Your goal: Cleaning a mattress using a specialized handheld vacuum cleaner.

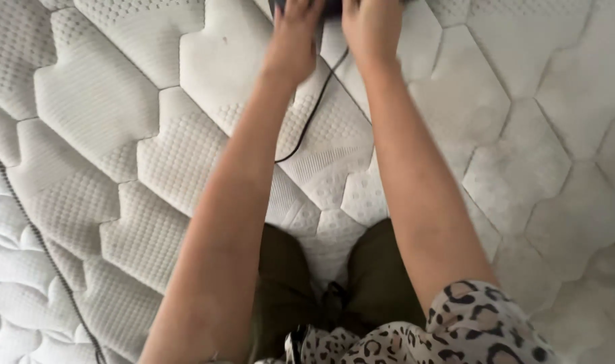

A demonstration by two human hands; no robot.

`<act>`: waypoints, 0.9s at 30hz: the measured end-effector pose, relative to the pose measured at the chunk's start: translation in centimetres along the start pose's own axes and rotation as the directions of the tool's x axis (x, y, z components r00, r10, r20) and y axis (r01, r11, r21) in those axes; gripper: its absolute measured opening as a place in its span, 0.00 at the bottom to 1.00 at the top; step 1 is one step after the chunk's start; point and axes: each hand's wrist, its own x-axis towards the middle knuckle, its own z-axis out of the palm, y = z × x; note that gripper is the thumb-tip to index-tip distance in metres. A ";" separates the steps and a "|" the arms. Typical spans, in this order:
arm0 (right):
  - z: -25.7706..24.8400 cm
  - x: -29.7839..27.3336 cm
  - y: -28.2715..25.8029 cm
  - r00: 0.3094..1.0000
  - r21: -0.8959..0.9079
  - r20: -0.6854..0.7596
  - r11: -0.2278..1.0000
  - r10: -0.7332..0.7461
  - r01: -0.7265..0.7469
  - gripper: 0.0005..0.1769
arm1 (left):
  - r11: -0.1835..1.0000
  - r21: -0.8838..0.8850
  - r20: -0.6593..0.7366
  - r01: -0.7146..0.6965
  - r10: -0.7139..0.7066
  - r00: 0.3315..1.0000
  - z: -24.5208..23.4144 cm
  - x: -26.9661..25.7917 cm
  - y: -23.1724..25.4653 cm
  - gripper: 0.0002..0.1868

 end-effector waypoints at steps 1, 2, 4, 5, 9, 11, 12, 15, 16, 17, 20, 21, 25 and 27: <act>-1.9 -2.1 -1.7 1.000 0.000 -0.009 1.000 0.004 -0.004 0.12 | 1.000 0.003 0.001 -0.009 0.009 1.000 -0.3 -2.2 1.7 0.37; -3.9 -3.7 -3.1 0.999 0.057 -0.047 0.998 0.006 -0.004 0.15 | 0.999 0.043 0.093 0.034 -0.038 0.995 -0.5 -3.9 3.3 0.41; -7.4 -7.1 -5.3 0.994 0.108 -0.108 0.994 -0.002 0.014 0.25 | 0.994 0.090 0.162 0.058 -0.072 0.984 -1.3 -6.9 7.0 0.45; -8.9 -9.0 -6.0 0.997 0.128 -0.055 0.990 0.062 -0.054 0.31 | 0.992 0.073 0.209 0.098 -0.111 0.972 -1.7 -8.3 8.9 0.45; -13.2 -17.7 -6.7 0.989 0.126 -0.046 0.983 0.139 -0.133 0.37 | 0.994 0.040 0.141 0.103 -0.108 0.984 1.0 -16.8 14.6 0.42; -15.9 -22.5 -7.1 0.973 0.143 -0.031 0.965 0.229 -0.222 0.36 | 0.996 0.031 0.119 0.079 -0.082 0.989 1.8 -21.0 17.5 0.42; -17.1 -24.6 -7.2 0.950 0.162 0.008 0.937 0.311 -0.308 0.36 | 0.997 0.021 0.103 0.075 -0.077 0.992 2.3 -22.9 18.9 0.42; -20.4 -31.3 -8.0 0.917 0.122 -0.021 0.911 0.399 -0.394 0.36 | 0.994 -0.098 0.193 0.051 -0.032 0.981 -0.2 -27.8 24.1 0.44; -21.4 -33.3 -8.2 0.911 0.122 -0.054 0.908 0.409 -0.401 0.36 | 0.995 -0.100 0.190 0.017 0.002 0.982 0.4 -29.5 25.0 0.44; -22.2 -35.2 -8.4 0.913 0.120 -0.098 0.915 0.397 -0.385 0.36 | 0.995 -0.094 0.221 0.016 0.005 0.975 1.1 -31.0 25.9 0.43; -24.9 -39.9 -9.3 0.876 0.134 -0.136 0.885 0.462 -0.446 0.36 | 0.994 -0.106 0.241 -0.025 0.050 0.969 3.3 -35.5 27.9 0.42; -25.5 -40.9 -9.6 0.847 0.158 -0.113 0.851 0.520 -0.501 0.36 | 0.992 -0.116 0.216 -0.043 0.068 0.974 4.0 -36.6 28.2 0.41; -26.5 -41.4 -9.3 0.817 0.192 -0.150 0.828 0.556 -0.527 0.34 | 0.989 -0.023 0.128 -0.143 0.145 0.981 3.5 -36.7 29.3 0.39; -26.1 -40.3 -8.3 0.824 0.155 -0.195 0.846 0.532 -0.510 0.33 | 0.989 -0.103 0.194 -0.111 0.129 0.973 3.1 -34.7 29.8 0.42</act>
